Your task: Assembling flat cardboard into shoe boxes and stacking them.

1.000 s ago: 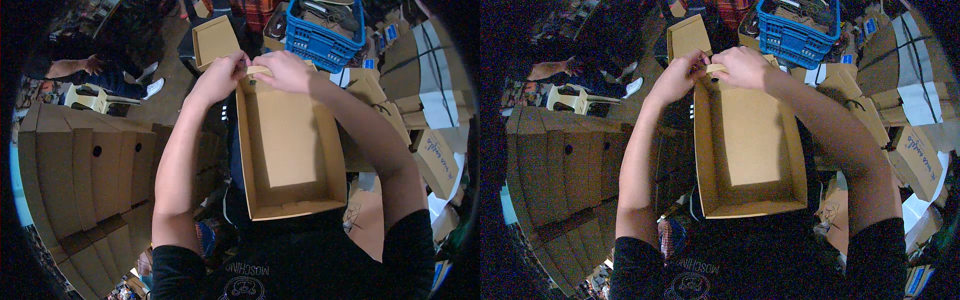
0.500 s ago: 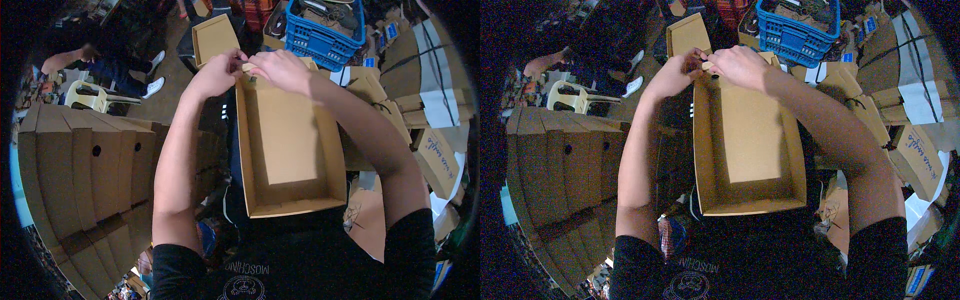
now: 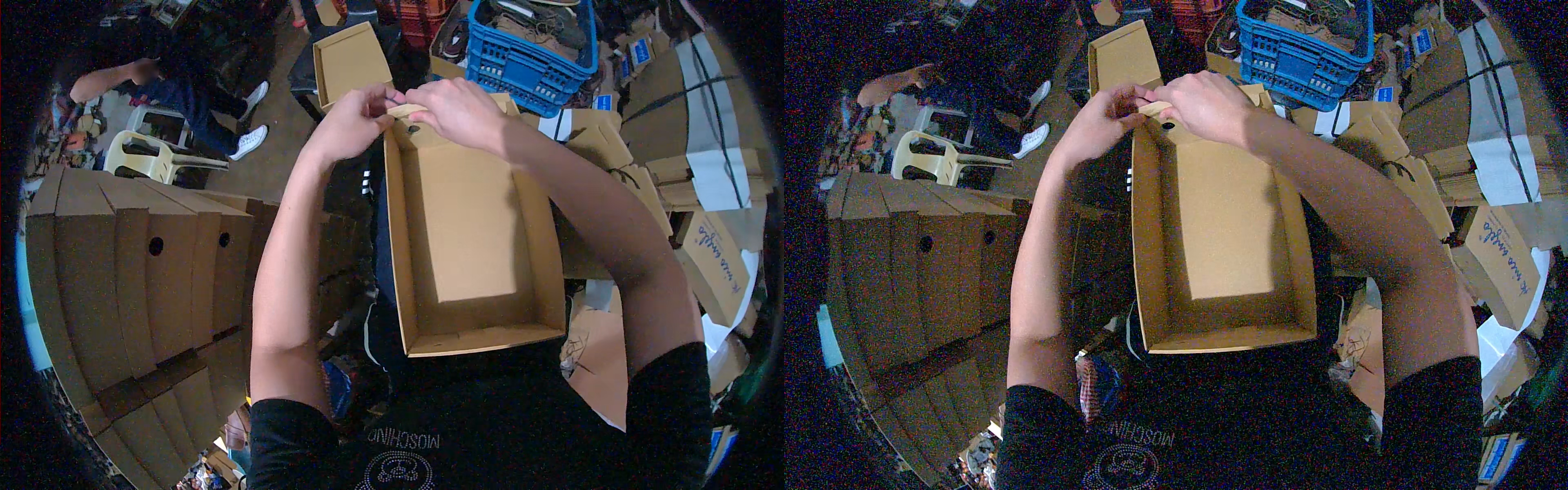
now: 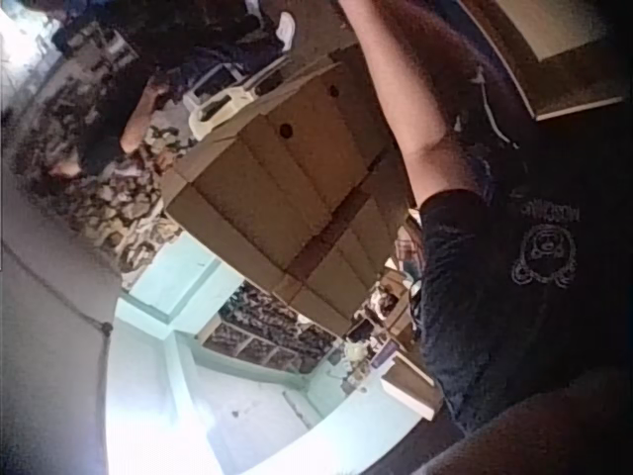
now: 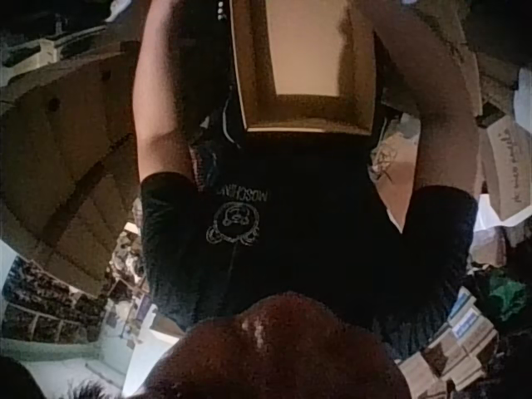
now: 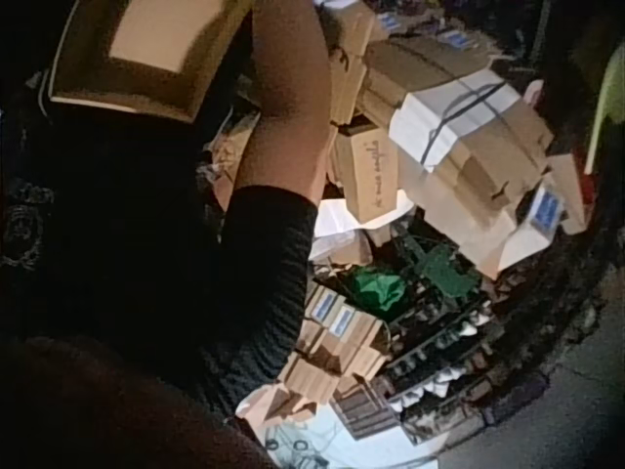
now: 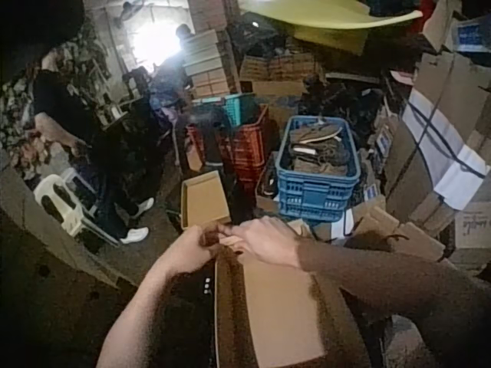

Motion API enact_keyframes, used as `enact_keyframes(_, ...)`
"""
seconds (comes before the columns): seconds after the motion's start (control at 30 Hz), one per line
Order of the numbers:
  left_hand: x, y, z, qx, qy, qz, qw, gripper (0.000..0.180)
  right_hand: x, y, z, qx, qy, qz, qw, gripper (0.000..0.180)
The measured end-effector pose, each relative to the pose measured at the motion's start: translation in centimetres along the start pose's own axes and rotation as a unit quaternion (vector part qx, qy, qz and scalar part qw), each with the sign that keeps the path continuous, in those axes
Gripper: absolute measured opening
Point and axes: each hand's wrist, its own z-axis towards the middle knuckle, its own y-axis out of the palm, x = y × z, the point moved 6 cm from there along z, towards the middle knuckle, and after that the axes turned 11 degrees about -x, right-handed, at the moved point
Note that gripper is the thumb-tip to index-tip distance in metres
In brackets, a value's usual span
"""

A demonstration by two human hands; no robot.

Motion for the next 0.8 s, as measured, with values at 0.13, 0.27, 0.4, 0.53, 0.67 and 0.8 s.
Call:
enact_keyframes(0.13, 0.4, 0.3, 0.0, 0.013, -0.021, 0.043, 0.999, 0.021, 0.2, 0.2, -0.1, -0.022, 0.002, 0.027, 0.999, 0.027)
enact_keyframes(0.27, 1.4, 0.4, -0.2, 0.024, -0.045, 0.100, 0.994, 0.019, 2.7, 0.1, -0.5, -0.142, 0.010, 0.159, 0.977, 0.035)
enact_keyframes(0.4, 1.9, -0.5, -1.6, 0.051, -0.055, 0.170, 0.983, 0.020, 5.9, -4.0, -2.7, -0.167, 0.023, 0.174, 0.970, 0.045)
enact_keyframes(0.53, 1.4, -0.9, -1.3, 0.059, -0.044, 0.179, 0.981, 0.020, 6.8, -5.4, -4.5, -0.167, -0.002, 0.088, 0.982, 0.047)
enact_keyframes(0.67, 1.6, -0.3, -0.7, 0.041, -0.054, 0.171, 0.983, 0.020, 6.8, -5.3, -4.4, -0.175, -0.016, 0.042, 0.984, 0.045)
enact_keyframes(0.8, 1.7, -0.5, -0.8, 0.035, -0.060, 0.189, 0.979, 0.020, 6.0, -5.6, -3.4, -0.212, 0.009, -0.007, 0.977, 0.041)
